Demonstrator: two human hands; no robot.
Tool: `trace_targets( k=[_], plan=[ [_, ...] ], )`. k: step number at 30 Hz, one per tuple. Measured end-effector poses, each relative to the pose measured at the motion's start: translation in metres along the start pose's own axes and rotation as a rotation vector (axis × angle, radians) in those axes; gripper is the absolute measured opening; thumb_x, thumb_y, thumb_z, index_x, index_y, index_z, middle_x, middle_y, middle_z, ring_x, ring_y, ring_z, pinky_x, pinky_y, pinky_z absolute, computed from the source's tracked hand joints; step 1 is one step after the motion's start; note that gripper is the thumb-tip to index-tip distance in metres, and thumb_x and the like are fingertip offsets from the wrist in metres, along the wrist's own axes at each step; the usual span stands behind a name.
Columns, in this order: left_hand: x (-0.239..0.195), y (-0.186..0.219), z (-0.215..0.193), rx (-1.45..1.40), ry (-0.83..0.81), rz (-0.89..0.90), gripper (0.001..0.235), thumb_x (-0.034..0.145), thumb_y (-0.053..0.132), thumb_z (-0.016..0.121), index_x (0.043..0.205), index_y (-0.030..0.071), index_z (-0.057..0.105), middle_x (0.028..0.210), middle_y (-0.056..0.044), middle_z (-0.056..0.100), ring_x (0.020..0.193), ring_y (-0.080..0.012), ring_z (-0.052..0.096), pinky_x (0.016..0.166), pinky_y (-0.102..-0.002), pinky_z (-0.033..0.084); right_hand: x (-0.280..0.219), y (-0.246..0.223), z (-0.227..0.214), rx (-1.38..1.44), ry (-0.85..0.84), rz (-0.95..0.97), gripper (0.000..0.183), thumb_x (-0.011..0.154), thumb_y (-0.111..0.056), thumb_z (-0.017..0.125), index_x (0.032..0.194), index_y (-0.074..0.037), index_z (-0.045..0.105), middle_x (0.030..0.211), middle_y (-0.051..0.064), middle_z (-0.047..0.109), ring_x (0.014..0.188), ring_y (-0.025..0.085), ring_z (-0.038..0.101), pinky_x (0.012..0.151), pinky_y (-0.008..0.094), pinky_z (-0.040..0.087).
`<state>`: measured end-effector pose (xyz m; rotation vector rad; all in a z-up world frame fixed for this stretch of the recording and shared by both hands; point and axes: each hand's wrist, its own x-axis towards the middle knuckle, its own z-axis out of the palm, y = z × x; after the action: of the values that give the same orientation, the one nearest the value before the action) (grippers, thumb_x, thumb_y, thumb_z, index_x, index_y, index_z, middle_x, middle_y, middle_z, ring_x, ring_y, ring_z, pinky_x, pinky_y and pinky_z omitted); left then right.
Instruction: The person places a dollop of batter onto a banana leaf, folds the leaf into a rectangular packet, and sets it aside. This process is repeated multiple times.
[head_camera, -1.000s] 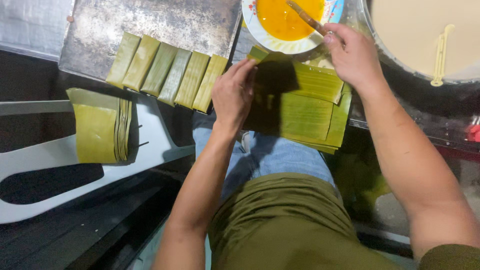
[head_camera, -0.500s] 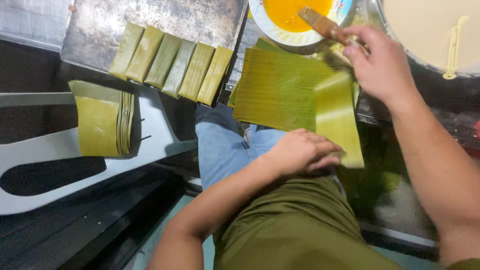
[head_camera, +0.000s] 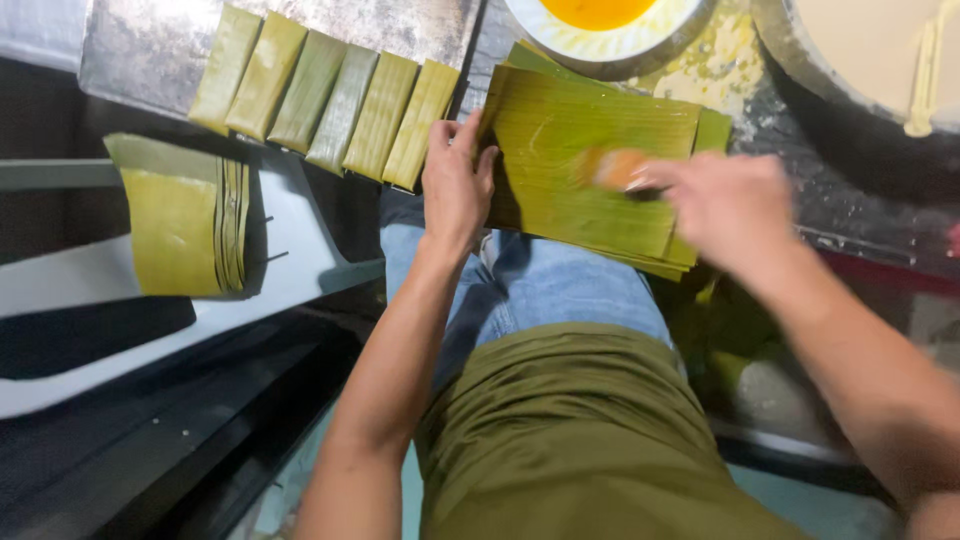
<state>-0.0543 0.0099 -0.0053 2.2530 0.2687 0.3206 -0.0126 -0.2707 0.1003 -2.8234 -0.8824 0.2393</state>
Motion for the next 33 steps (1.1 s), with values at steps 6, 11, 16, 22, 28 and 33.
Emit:
trace_targets(
  k=[6,11,16,22,28,33],
  plan=[
    [0.004,-0.001,0.000,-0.031,-0.045,0.046,0.044,0.090,0.004,0.074,0.132,0.009,0.064,0.109,-0.017,0.062,0.096,-0.0383,0.066,0.082,-0.045,0.054,0.030,0.066,0.048,0.130,0.427,0.093,0.030,0.102,-0.011,0.070,0.131,-0.010,0.073,0.115,0.013,0.070,0.106,0.033,0.065,0.092,0.045,0.045],
    [-0.007,0.032,-0.012,0.034,-0.088,0.161,0.038,0.088,0.005,0.072,0.125,0.010,0.067,0.106,-0.016,0.062,0.095,-0.0391,0.065,0.079,-0.046,0.054,0.042,0.077,0.049,-0.009,0.544,0.000,0.029,0.103,-0.012,0.076,0.130,-0.005,0.071,0.125,0.013,0.069,0.119,0.031,0.063,0.100,0.043,0.044],
    [-0.014,0.082,-0.011,0.047,-0.138,0.325,0.024,0.088,0.012,0.074,0.112,0.016,0.071,0.095,-0.008,0.065,0.091,-0.0298,0.068,0.076,-0.042,0.056,0.003,0.156,-0.029,-0.274,0.445,0.199,0.025,0.091,-0.020,0.083,0.109,-0.004,0.076,0.105,0.015,0.072,0.100,0.034,0.067,0.086,0.043,0.052],
    [-0.011,0.110,-0.005,-0.115,-0.075,0.418,0.018,0.094,0.012,0.073,0.112,0.016,0.071,0.100,-0.006,0.068,0.091,-0.0275,0.070,0.076,-0.039,0.057,0.020,0.260,-0.042,-0.395,-0.134,0.504,0.033,0.079,-0.023,0.089,0.101,-0.001,0.079,0.091,0.025,0.073,0.081,0.040,0.070,0.080,0.049,0.055],
    [0.010,0.069,0.001,-0.147,-0.054,0.026,0.018,0.096,0.019,0.071,0.110,0.007,0.072,0.101,-0.013,0.074,0.080,-0.0284,0.073,0.073,-0.037,0.058,0.013,0.320,-0.011,-0.341,-0.037,0.471,0.024,0.092,-0.019,0.079,0.105,0.000,0.078,0.090,0.023,0.071,0.082,0.038,0.068,0.083,0.048,0.054],
    [0.013,0.052,0.023,-0.073,-0.026,-0.059,0.022,0.098,0.023,0.067,0.109,0.005,0.072,0.099,-0.017,0.075,0.084,-0.0340,0.073,0.076,-0.042,0.057,-0.012,0.351,-0.001,-0.216,0.080,0.466,0.020,0.102,-0.015,0.070,0.109,0.002,0.078,0.089,0.021,0.070,0.083,0.035,0.067,0.086,0.047,0.054]
  ],
)
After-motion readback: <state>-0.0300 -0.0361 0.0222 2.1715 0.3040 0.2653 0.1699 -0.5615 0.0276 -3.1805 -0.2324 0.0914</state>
